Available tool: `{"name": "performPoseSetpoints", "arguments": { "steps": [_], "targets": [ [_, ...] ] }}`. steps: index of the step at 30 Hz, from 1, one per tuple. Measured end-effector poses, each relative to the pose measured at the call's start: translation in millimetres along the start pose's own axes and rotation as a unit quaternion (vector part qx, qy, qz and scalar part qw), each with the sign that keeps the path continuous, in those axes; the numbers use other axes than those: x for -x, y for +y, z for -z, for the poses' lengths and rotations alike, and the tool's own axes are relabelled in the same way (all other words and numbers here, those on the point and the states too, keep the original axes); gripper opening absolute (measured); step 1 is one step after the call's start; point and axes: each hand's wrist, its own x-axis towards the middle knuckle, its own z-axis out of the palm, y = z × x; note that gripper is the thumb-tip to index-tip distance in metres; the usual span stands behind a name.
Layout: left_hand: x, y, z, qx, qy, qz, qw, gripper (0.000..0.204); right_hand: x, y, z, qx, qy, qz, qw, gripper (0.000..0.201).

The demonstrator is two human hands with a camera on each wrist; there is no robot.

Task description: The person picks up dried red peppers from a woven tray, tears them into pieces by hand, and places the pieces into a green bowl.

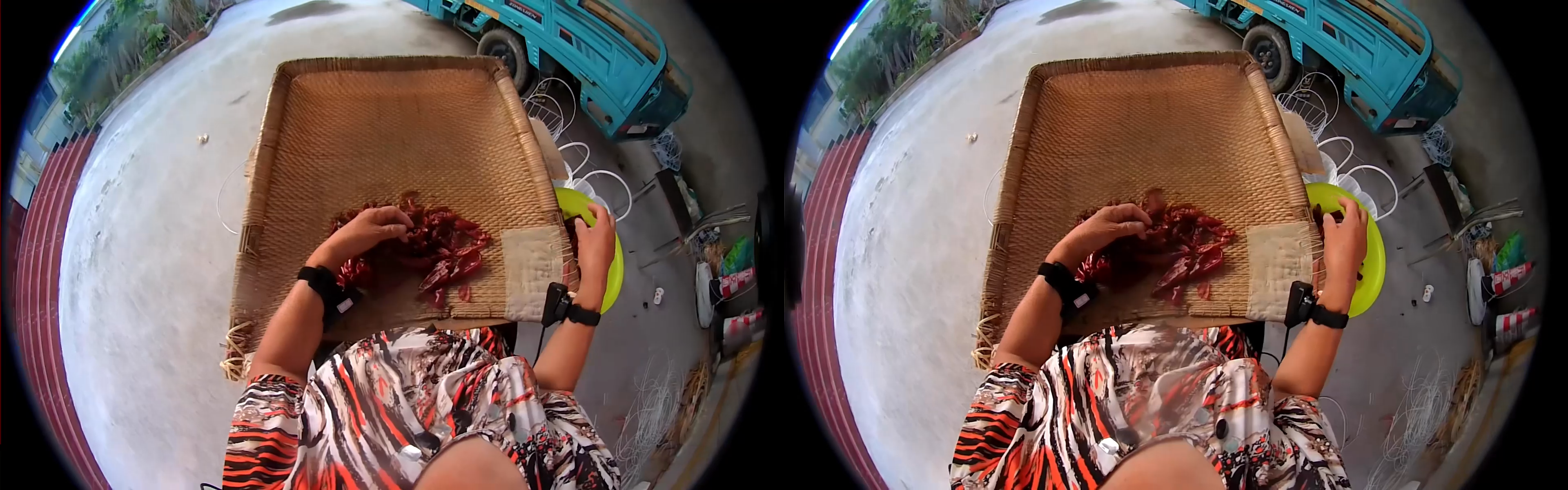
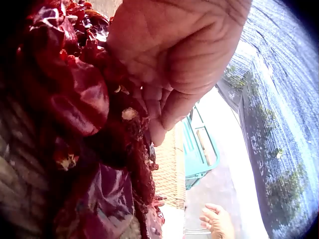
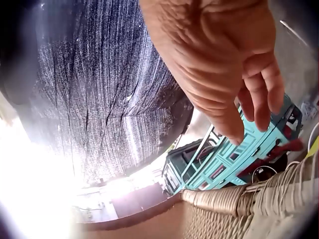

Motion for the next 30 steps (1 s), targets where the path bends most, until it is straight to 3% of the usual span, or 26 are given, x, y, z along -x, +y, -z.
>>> {"name": "performPoseSetpoints", "arguments": {
  "steps": [2,3,5,7,10,11,17,20,26,27,30],
  "targets": [
    [0.4,-0.6,0.8,0.0,0.0,0.007,1.0,0.021,4.7,-5.5,-3.5,-0.094,-0.043,-0.042,0.994,0.032],
    [-0.2,-3.2,2.1,0.0,-0.003,0.005,1.0,0.021,10.5,-35.6,4.3,-0.172,-0.122,-0.079,0.974,0.033],
    [-0.3,-4.3,2.2,0.012,-0.009,0.009,1.0,0.02,27.6,-68.0,0.4,-0.204,-0.25,0.011,0.946,0.033],
    [-0.7,-3.5,2.2,0.029,-0.011,0.018,0.999,0.02,44.3,-88.4,-11.9,-0.218,-0.401,0.049,0.888,0.032],
    [-1.2,-6.7,3.1,0.041,-0.016,0.019,0.999,0.02,59.7,-96.7,-34.1,-0.166,-0.364,0.216,0.891,0.03],
    [-2.1,-8.6,3.6,0.044,-0.018,0.016,0.999,0.02,63.9,-101.2,-38.1,-0.161,-0.382,0.169,0.894,0.029],
    [-1.5,-6.1,3.8,0.024,-0.018,0.004,1.0,0.021,60.6,-102.0,-35.2,-0.162,-0.415,0.115,0.888,0.025],
    [-0.3,-1.9,1.3,0.027,-0.015,0.018,0.999,0.025,59.3,-102.4,-31.7,-0.223,-0.368,0.104,0.897,0.023],
    [2.9,15.5,-4.7,0.0,-0.039,0.059,0.997,0.047,64.1,-127.5,-34.6,-0.313,-0.393,0.116,0.857,0.025],
    [2.5,12.8,-7.8,-0.017,-0.022,0.015,1.0,0.046,65.4,-128.8,-38.8,-0.316,-0.394,0.133,0.853,0.026],
    [3.3,9.5,-5.8,0.034,-0.032,0.029,0.999,0.04,67.0,-135.7,-39.0,-0.358,-0.441,0.071,0.82,0.025]
  ]
}}
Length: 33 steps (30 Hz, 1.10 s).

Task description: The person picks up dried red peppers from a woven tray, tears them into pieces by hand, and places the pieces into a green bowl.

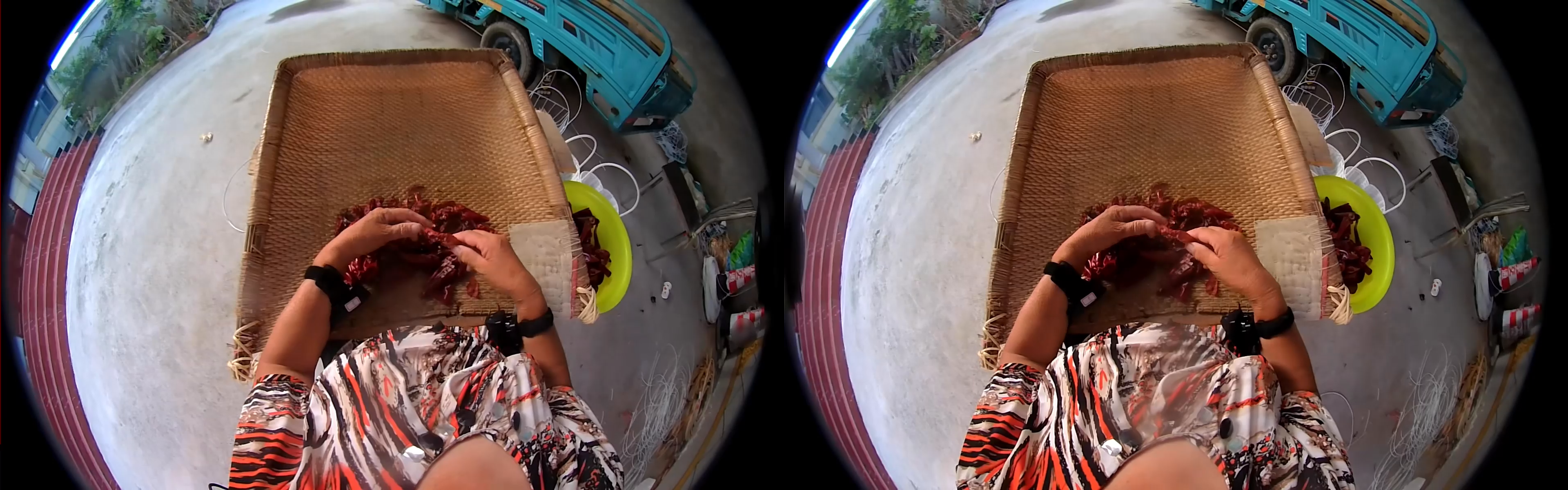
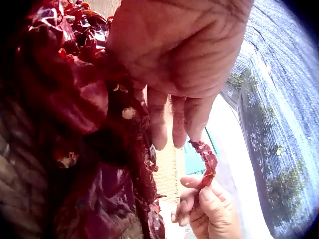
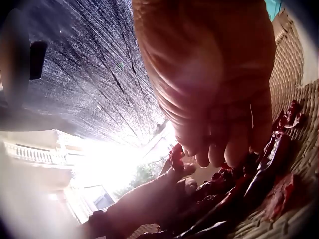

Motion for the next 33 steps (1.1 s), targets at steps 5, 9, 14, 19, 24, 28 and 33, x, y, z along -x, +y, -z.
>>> {"name": "performPoseSetpoints", "arguments": {
  "steps": [5,9,14,19,24,28,33],
  "targets": [
    [-4.3,-8.5,3.9,-0.041,-0.001,-0.002,0.999,0.032,0.2,11.2,-3.4,0.045,0.027,0.039,0.998,0.026],
    [-3.8,-5.2,0.6,-0.087,-0.03,-0.056,0.994,0.031,-3.0,11.0,-9.8,0.052,0.02,0.029,0.998,0.025],
    [-4.7,-7.2,5.6,-0.081,-0.028,-0.022,0.996,0.031,-1.1,-2.7,-6.7,-0.012,0.051,-0.039,0.998,0.021],
    [-5.6,-10.5,5.3,-0.051,0.012,-0.002,0.999,0.031,11.2,9.8,19.9,0.011,0.132,-0.047,0.99,0.019],
    [-6.7,-11.4,6.0,-0.054,0.008,0.004,0.999,0.033,42.1,29.4,92.1,0.138,0.325,-0.104,0.93,0.026],
    [-4.8,-7.4,4.0,-0.047,0.036,-0.012,0.998,0.028,60.0,52.4,118.4,0.491,0.476,-0.053,0.728,0.029],
    [0.6,8.9,1.5,0.038,0.13,-0.058,0.989,0.016,36.5,39.5,65.0,0.12,0.235,-0.025,0.964,0.033]
  ]
}}
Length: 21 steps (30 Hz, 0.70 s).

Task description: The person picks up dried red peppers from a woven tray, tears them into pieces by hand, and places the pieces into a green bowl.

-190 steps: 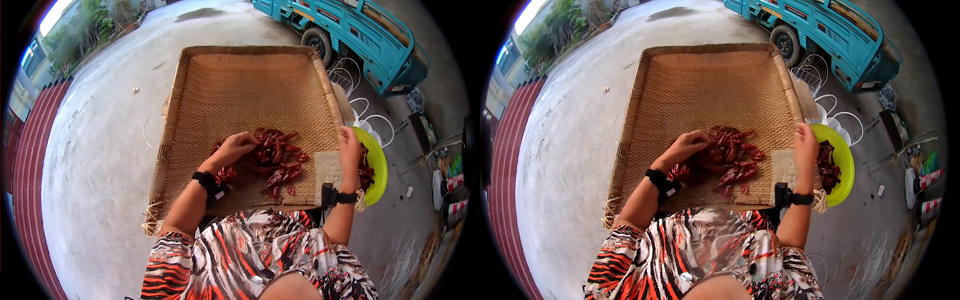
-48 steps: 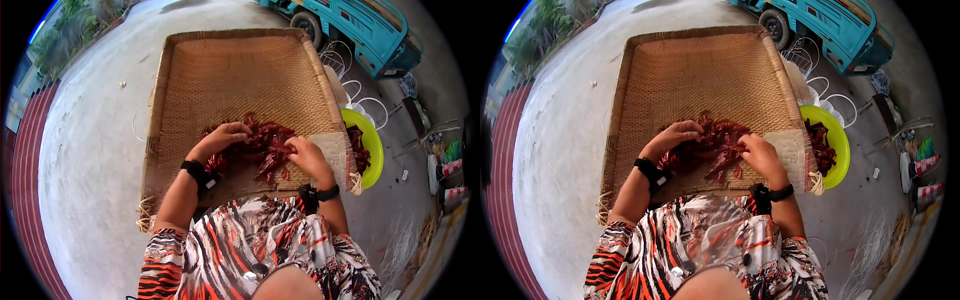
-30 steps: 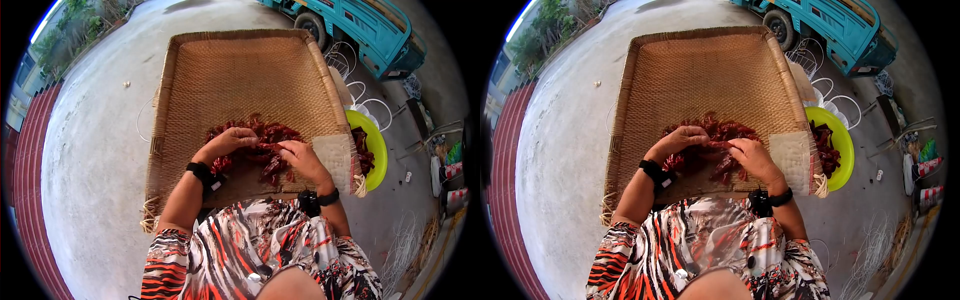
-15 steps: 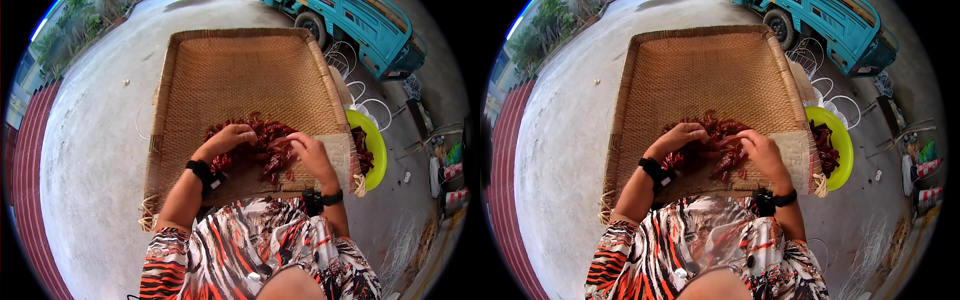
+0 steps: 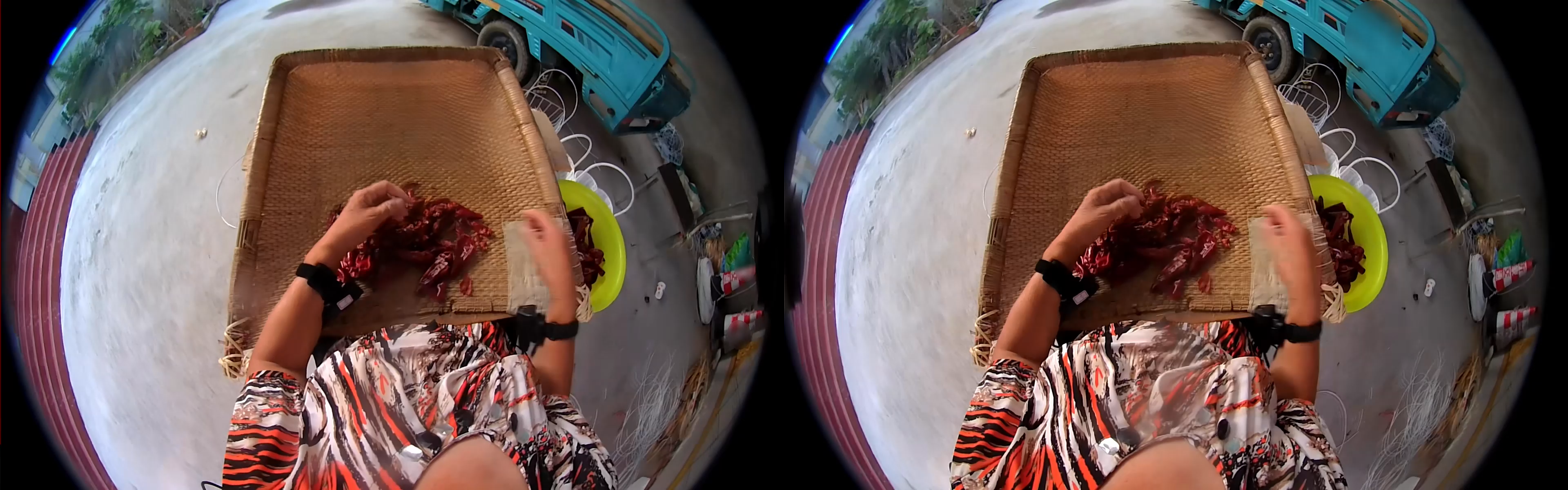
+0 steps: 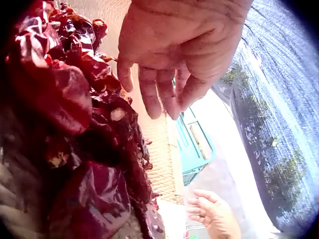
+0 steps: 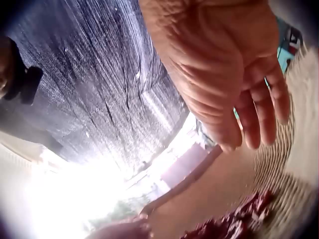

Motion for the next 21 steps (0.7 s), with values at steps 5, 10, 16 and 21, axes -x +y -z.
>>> {"name": "performPoseSetpoints", "arguments": {
  "steps": [5,10,16,21],
  "targets": [
    [1.4,7.6,-2.8,0.121,0.017,-0.021,0.992,0.014,2.7,-34.5,-60.6,0.096,-0.116,0.022,0.988,0.028],
    [1.8,1.8,-6.8,0.178,-0.004,0.017,0.984,0.015,0.8,-15.9,-72.4,0.046,-0.125,0.04,0.99,0.026],
    [3.5,7.7,-14.2,0.076,-0.094,0.058,0.991,0.021,0.4,-41.7,-56.8,-0.128,0.016,-0.027,0.991,0.013],
    [2.4,3.1,-14.0,0.013,-0.146,0.067,0.987,0.025,-12.2,-44.7,-46.2,-0.122,0.15,0.023,0.981,0.01]
  ]
}}
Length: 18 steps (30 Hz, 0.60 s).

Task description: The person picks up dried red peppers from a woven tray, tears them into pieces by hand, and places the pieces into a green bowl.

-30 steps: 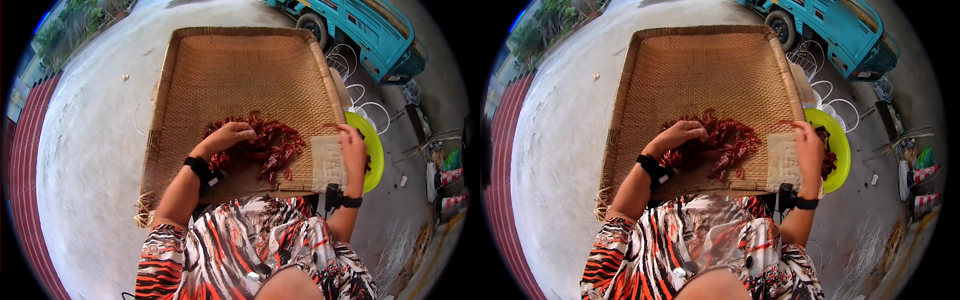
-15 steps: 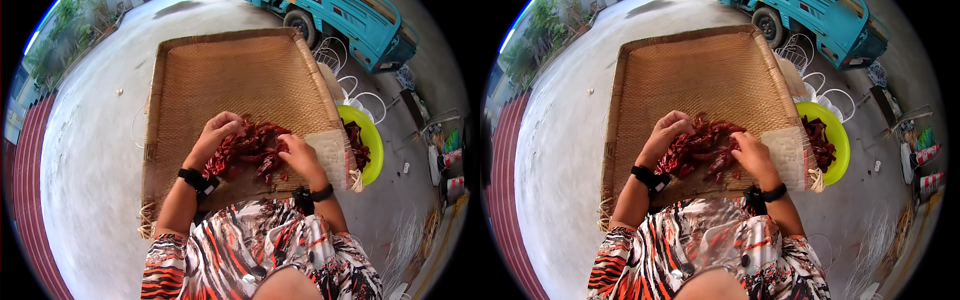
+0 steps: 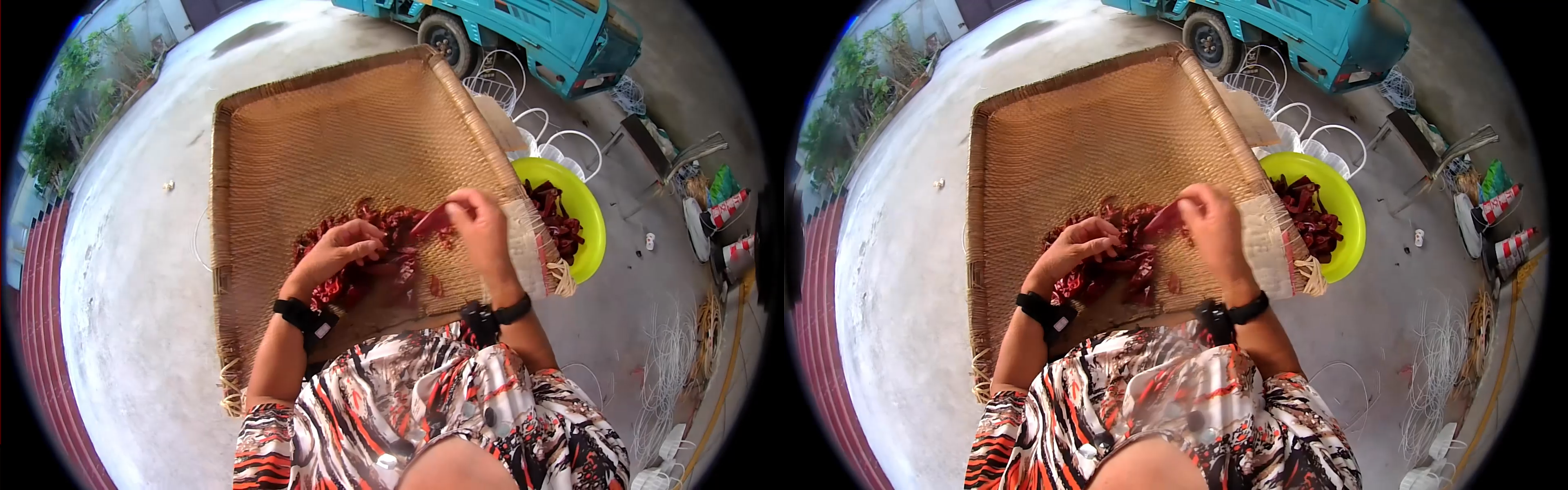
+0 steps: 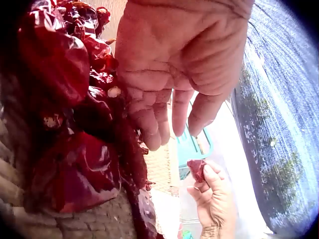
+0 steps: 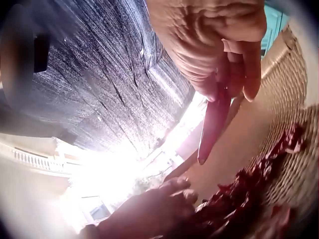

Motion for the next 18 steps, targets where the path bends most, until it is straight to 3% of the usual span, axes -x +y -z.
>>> {"name": "performPoseSetpoints", "arguments": {
  "steps": [2,4,7,10,11,14,15,18],
  "targets": [
    [2.9,0.5,1.9,-0.008,0.019,0.004,1.0,0.028,-11.1,4.0,19.8,0.023,0.093,0.012,0.995,0.01],
    [3.7,-0.1,3.1,-0.002,0.035,0.006,0.999,0.029,-23.8,15.8,55.4,0.149,0.164,0.031,0.975,0.013],
    [1.2,-7.6,5.9,-0.008,0.026,0.013,1.0,0.031,-32.9,39.4,98.9,0.226,0.261,-0.01,0.939,0.017],
    [0.9,-6.5,5.2,-0.01,0.016,0.021,1.0,0.032,-32.9,48.3,112.9,0.3,0.312,-0.05,0.9,0.025],
    [1.1,-5.6,5.3,-0.008,0.011,0.024,1.0,0.032,-32.8,58.5,111.6,0.311,0.316,-0.017,0.896,0.029],
    [-0.9,-12.4,9.7,-0.004,0.01,0.023,1.0,0.033,-30.7,50.6,84.9,0.211,0.187,-0.069,0.957,0.029],
    [-0.9,-13.1,9.9,-0.004,0.011,0.026,1.0,0.033,-28.6,49.1,70.7,0.194,0.116,-0.045,0.973,0.029],
    [-1.0,-12.4,8.9,-0.003,0.014,0.03,0.999,0.032,-17.7,27.2,23.9,0.204,-0.088,-0.028,0.975,0.028]
  ]
}}
